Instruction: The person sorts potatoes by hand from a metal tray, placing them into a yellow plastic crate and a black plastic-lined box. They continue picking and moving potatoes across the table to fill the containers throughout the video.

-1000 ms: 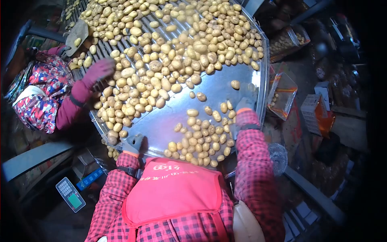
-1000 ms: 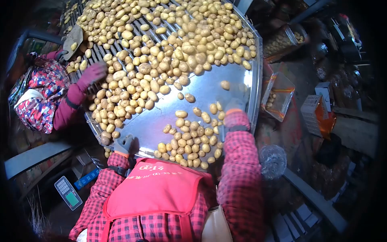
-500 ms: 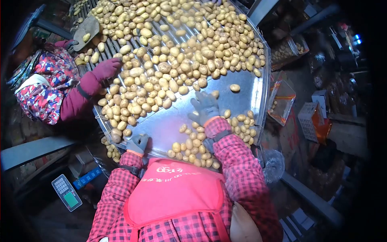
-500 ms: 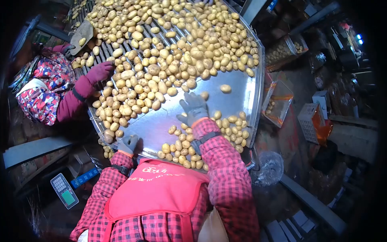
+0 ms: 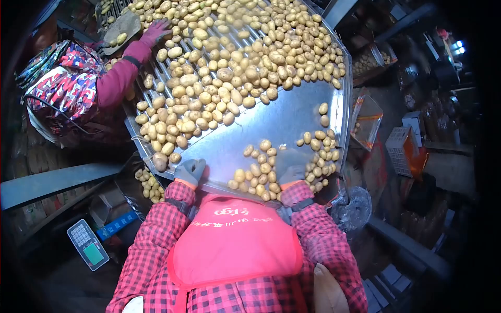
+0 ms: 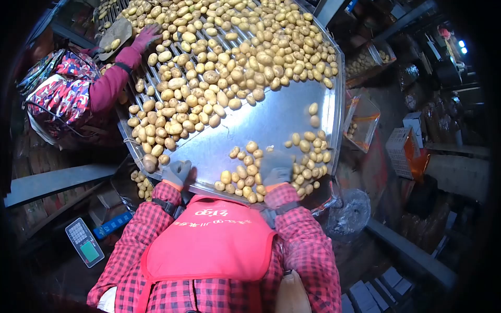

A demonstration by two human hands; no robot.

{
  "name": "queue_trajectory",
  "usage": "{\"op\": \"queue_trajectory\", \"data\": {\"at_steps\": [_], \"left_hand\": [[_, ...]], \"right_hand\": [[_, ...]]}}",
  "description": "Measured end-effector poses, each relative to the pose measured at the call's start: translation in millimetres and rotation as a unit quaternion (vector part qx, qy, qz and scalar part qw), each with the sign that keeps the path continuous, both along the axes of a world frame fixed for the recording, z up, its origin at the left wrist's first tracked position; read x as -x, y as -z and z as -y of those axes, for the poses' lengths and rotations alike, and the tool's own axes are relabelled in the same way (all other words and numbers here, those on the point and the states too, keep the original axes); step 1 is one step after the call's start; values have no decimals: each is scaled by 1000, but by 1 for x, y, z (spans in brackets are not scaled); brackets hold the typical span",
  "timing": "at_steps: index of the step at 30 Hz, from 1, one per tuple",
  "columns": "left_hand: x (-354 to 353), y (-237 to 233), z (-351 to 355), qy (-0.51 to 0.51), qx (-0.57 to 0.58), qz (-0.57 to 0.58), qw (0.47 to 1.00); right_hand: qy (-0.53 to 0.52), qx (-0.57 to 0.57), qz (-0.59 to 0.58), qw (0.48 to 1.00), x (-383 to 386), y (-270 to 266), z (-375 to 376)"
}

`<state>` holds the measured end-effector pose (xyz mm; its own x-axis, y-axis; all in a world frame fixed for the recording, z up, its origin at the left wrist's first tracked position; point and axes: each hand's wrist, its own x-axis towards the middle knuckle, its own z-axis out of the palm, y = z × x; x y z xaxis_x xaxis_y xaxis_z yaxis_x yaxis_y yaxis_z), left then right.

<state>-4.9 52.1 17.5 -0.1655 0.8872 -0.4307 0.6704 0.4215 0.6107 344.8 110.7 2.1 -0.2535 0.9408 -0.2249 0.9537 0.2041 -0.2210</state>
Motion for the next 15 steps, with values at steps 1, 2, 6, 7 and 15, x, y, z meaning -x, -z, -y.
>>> {"op": "queue_trajectory", "data": {"at_steps": [1, 2, 6, 7, 15], "left_hand": [[0, -2, 0, 2, -5, -8, 1000], [1, -3, 1, 2, -7, -11, 1000], [1, -1, 2, 4, -11, -7, 1000], [2, 1, 2, 4, -11, -2, 1000], [17, 38, 5, -5, -21, 9, 1000]], "right_hand": [[-63, -39, -8, 997, 18, 6, 6], [-120, 61, -7, 991, 51, -16, 1], [-238, -77, -91, 964, 70, -17, 26], [-217, -40, -63, 973, 64, -18, 28], [-235, 4, -30, 971, 88, 16, 42]]}}
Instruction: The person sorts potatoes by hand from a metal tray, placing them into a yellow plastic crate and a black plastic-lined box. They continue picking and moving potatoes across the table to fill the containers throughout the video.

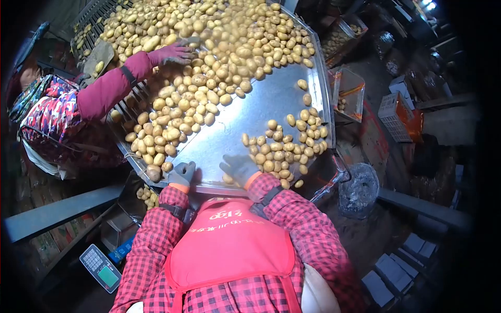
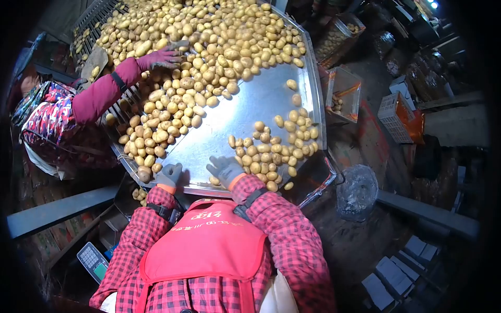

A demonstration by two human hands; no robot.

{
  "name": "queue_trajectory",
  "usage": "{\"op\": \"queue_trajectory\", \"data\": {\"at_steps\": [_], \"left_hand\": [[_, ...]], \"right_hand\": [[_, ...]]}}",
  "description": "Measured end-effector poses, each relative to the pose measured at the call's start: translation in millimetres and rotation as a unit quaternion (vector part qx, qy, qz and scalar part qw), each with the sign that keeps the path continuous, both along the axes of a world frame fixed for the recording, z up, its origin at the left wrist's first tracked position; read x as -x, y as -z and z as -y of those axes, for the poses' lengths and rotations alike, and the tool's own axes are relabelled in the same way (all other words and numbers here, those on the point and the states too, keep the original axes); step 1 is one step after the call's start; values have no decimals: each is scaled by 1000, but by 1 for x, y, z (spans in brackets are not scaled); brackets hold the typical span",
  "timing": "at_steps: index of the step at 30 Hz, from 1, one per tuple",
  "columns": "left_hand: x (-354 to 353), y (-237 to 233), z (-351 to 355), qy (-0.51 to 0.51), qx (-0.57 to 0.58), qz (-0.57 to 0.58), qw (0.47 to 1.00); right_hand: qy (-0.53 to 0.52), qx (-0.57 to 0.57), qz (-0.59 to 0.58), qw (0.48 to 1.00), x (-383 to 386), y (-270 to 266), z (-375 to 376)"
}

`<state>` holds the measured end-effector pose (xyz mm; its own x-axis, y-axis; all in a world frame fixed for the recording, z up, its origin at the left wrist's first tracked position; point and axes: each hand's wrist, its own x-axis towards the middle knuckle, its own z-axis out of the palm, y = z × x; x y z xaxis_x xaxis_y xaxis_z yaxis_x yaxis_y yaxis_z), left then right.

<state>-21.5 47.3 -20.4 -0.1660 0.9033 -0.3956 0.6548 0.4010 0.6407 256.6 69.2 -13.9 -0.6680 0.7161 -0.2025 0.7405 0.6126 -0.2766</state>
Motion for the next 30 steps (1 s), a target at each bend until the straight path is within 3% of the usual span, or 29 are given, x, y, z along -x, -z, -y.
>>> {"op": "queue_trajectory", "data": {"at_steps": [2, 3, 6, 7, 8, 9, 11, 13, 14, 15, 17, 18, 19, 21, 24, 25, 28, 29, 30], "left_hand": [[0, 19, 2, -9, -100, 74, 992], [0, 29, 4, -14, -149, 111, 983], [-9, 55, 11, -110, 10, 226, 968], [-11, 51, 12, -83, 28, 259, 962], [-14, 47, 13, -56, 48, 291, 954], [-33, -4, 23, -8, -6, 318, 948], [-33, -21, 19, -71, 78, 476, 873], [-29, -35, 8, -159, 196, 597, 761], [-26, -37, 2, -208, 267, 645, 685], [-26, -36, 0, -222, 216, 574, 758], [-22, -34, -14, -120, 104, 329, 931], [-18, -21, -11, -67, 4, 220, 973], [-14, -7, -8, -32, -92, 82, 992], [-12, -11, -4, 2, -51, 37, 998], [-25, -46, -9, 58, 8, -15, 998], [-28, -49, -7, 79, -2, -31, 996], [-29, -51, -6, 103, -19, -36, 994], [-29, -55, -7, 97, -18, -23, 995], [-29, -58, -9, 91, -18, -11, 996]], "right_hand": [[3, -31, -28, 999, 12, 16, 4], [-5, 37, 30, 999, 13, 3, -6], [189, 89, -170, 963, 19, 26, 0], [213, 72, -256, 940, 22, 9, 5], [197, 136, -321, 916, 22, -8, 8], [180, 199, -384, 884, 22, -34, 9], [176, 358, -442, 804, 22, -70, 12], [83, 203, -246, 944, 15, -49, 9], [31, 120, -138, 983, 10, -36, 9], [6, 132, -82, 988, 4, -36, 9], [-49, 159, 29, 986, -14, -39, 11], [-80, 170, 85, 978, -24, -39, 12], [-55, 119, 42, 990, -35, -29, 15], [3, 14, -43, 999, -57, 1, 22], [47, -39, -16, 998, -68, 0, 4], [56, -14, -4, 998, -71, -23, -8], [272, 123, 90, 950, -86, -56, -41], [251, -68, -127, 957, -106, -51, -22], [221, -52, -97, 969, -106, -52, -8]]}}
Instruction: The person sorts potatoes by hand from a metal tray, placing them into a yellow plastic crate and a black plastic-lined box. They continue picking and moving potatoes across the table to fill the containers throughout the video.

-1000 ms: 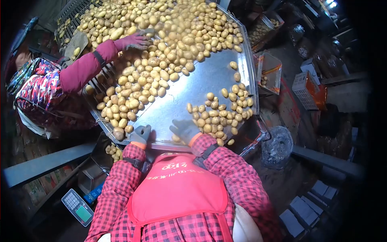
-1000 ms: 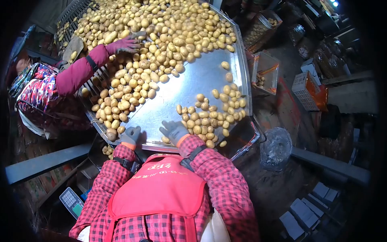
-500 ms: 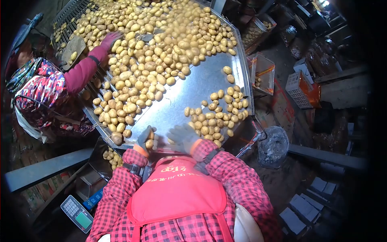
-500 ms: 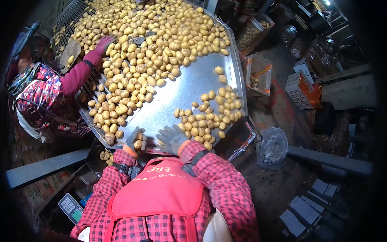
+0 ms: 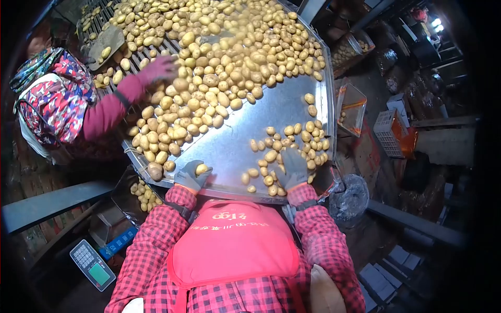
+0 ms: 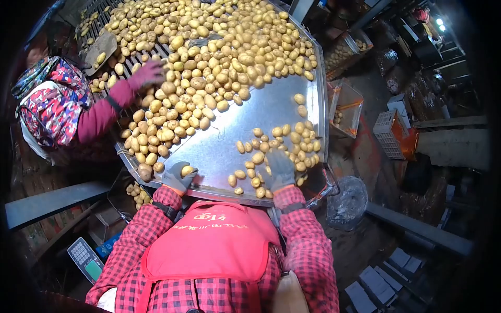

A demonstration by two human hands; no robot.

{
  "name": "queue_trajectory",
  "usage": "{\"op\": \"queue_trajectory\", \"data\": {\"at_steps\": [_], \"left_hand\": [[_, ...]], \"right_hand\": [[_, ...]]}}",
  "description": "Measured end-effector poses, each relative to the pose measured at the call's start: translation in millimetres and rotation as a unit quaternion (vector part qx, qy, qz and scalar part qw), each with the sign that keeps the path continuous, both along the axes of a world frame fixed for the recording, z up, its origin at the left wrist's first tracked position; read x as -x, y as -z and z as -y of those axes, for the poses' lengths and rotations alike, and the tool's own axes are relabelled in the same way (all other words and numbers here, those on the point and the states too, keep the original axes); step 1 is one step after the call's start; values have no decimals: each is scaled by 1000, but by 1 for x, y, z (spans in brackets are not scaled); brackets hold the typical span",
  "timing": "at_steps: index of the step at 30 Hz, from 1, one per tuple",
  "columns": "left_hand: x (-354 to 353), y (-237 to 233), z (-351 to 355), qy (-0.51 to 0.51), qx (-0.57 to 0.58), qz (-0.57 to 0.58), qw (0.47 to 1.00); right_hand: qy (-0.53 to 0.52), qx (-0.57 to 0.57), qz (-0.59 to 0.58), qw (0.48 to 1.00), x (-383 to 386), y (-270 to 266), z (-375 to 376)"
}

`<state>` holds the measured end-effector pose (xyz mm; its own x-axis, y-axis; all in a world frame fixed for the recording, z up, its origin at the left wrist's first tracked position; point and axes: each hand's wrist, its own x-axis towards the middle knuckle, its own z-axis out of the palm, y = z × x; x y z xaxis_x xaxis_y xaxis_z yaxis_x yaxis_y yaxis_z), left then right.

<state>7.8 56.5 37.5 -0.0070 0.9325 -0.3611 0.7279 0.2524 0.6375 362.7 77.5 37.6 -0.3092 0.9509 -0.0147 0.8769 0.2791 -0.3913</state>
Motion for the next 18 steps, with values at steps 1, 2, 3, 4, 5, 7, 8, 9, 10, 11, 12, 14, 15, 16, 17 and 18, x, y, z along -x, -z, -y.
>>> {"op": "queue_trajectory", "data": {"at_steps": [1, 2, 3, 4, 5, 7, 8, 9, 10, 11, 12, 14, 15, 16, 17, 18], "left_hand": [[0, 2, 1, 6, -18, -14, 1000], [-1, 4, 4, 12, -35, -27, 999], [-3, 6, 5, 18, -54, -40, 998], [-4, 4, 3, 41, -50, -51, 997], [-4, 0, 1, 65, -47, -62, 995], [-9, -14, -5, 98, -19, -75, 992], [-9, -10, -3, 96, -38, -68, 992], [-6, -1, 1, 93, -58, -61, 992], [-4, 1, 2, 90, -79, -55, 991], [-1, 3, 3, 119, -70, -69, 988], [-3, 1, 1, 115, -66, -71, 989], [-8, -5, -1, 107, -58, -73, 990], [-8, -3, -1, 105, -52, -64, 991], [-7, 0, 1, 102, -47, -56, 992], [-6, 2, 0, 100, -43, -46, 993], [-7, -1, -3, 103, -29, -58, 993]], "right_hand": [[-30, 18, 29, 999, -1, -1, 11], [-60, 36, 59, 996, -2, -2, 19], [-134, 31, 66, 988, -1, -3, 23], [-132, 18, 78, 988, -5, 6, 26], [-131, 6, 89, 987, -9, 19, 28], [-99, -10, 109, 989, -12, 29, 14], [-69, 45, 117, 990, -13, 30, -3], [-38, 98, 125, 987, -14, 32, -24], [-9, 150, 131, 980, -14, 31, -43], [27, 87, 114, 989, -19, 27, -60], [62, 26, 97, 993, -30, 15, -74], [118, 0, 85, 989, -57, 14, -86], [138, 33, 91, 986, -68, 15, -94], [144, 52, 123, 981, -71, 20, -99], [149, 71, 155, 974, -73, 25, -105], [139, 77, 214, 964, -61, 15, -108]]}}
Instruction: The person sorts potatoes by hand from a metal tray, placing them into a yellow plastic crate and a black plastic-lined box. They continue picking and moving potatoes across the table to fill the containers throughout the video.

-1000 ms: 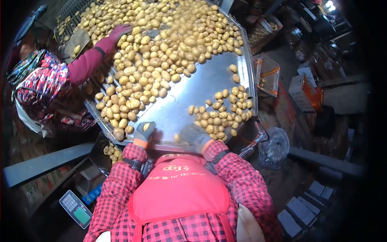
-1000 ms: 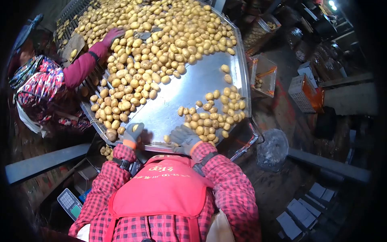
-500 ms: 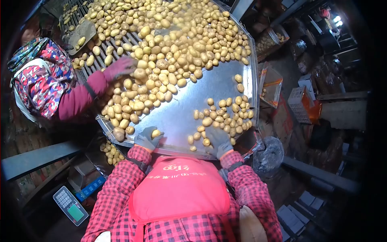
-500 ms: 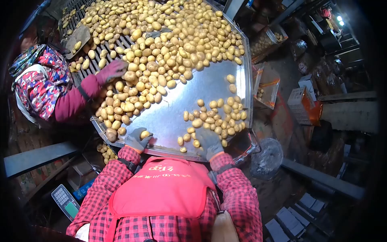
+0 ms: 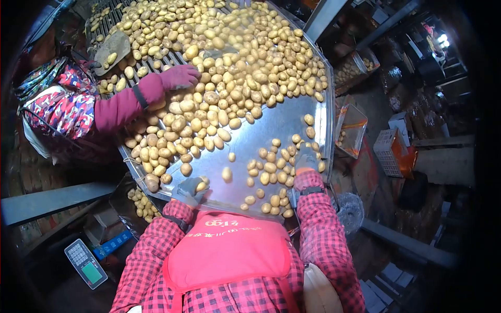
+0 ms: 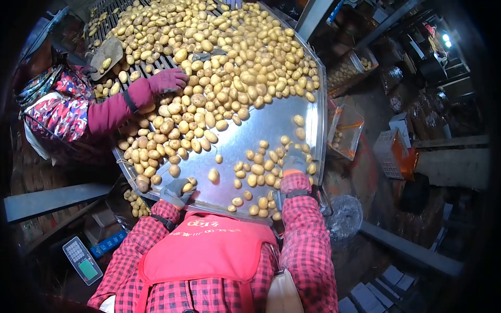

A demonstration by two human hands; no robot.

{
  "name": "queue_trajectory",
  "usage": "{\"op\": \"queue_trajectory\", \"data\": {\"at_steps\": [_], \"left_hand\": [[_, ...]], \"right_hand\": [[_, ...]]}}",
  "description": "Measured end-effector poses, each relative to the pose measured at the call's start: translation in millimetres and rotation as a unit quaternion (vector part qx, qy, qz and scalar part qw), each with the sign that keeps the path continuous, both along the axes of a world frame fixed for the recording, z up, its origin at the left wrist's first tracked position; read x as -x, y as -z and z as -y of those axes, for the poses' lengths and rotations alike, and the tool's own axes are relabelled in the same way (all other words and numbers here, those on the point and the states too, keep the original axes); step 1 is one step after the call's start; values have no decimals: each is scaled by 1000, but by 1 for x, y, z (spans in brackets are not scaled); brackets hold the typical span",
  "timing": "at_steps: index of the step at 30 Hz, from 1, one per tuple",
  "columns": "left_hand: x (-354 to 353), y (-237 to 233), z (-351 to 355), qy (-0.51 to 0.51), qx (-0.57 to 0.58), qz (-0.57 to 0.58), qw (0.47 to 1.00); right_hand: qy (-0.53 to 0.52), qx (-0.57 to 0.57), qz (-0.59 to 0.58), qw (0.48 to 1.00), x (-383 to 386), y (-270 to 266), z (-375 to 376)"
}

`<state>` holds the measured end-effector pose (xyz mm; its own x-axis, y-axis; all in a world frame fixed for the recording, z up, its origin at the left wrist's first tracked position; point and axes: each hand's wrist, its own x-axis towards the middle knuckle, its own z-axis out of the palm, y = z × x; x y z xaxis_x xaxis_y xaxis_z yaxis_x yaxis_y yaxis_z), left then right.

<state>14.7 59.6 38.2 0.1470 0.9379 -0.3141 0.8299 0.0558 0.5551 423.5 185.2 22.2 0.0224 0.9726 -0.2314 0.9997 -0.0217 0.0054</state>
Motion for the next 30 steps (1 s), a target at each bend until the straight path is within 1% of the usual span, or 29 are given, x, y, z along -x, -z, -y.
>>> {"op": "queue_trajectory", "data": {"at_steps": [1, 2, 4, 5, 8, 10, 11, 12, 13, 15, 16, 17, 19, 21, 22, 23, 24, 25, 26, 28, 30], "left_hand": [[-1, -4, -2, 1, 14, -13, 1000], [-2, -6, -2, 1, 30, -25, 999], [0, 3, 1, 1, 3, -39, 999], [0, 2, 2, -5, -10, -36, 999], [-3, 3, 0, -15, -40, -26, 999], [-5, 2, -2, -16, -41, -38, 998], [-7, -1, -3, -12, -34, -53, 998], [-8, -2, -5, -8, -32, -69, 997], [-7, 3, -3, -16, -43, -60, 997], [-5, 8, -4, -14, -37, -55, 998], [-5, 7, -4, -13, -36, -51, 998], [-5, 7, -5, -23, -43, -52, 997], [-8, 3, -5, -42, -52, -52, 996], [-10, -2, -6, -36, -37, -74, 996], [-11, -4, -8, -30, -31, -84, 996], [-10, 0, -7, -28, -34, -77, 996], [-8, 5, -6, -27, -40, -71, 996], [-7, 9, -5, -27, -45, -65, 997], [-8, 7, -5, -28, -43, -61, 997], [-10, 1, -7, -22, -38, -54, 998], [-10, 6, -4, -20, -65, -58, 996]], "right_hand": [[-13, 18, 59, 998, 6, -5, -2], [-1, 26, 8, 1000, 2, -4, -4], [21, 46, -94, 994, -10, 6, -6], [-23, -13, -134, 991, -33, 42, -2], [42, 82, -122, 988, -32, 16, -34], [63, -46, -240, 968, -37, 8, -75], [136, -53, -179, 973, -52, 34, -100], [202, -49, -228, 951, -65, 41, -115], [148, -113, -128, 974, -65, 47, -126], [80, -59, -14, 995, -61, 58, -140], [45, -34, 44, 997, -61, 67, -145], [61, -12, 60, 996, -61, 84, -148], [19, -20, 25, 999, -60, 76, -138], [-17, -32, 5, 999, -64, 72, -127], [26, -3, -131, 991, -70, 73, -120], [69, 23, -264, 962, -79, 71, -108], [109, 45, -392, 912, -80, 57, -97], [311, 134, -545, 767, -54, -1, -82], [293, 120, -616, 721, -67, 10, -63], [306, 130, -767, 549, -78, 13, -29], [336, 84, -779, 522, -77, 3, 8]]}}
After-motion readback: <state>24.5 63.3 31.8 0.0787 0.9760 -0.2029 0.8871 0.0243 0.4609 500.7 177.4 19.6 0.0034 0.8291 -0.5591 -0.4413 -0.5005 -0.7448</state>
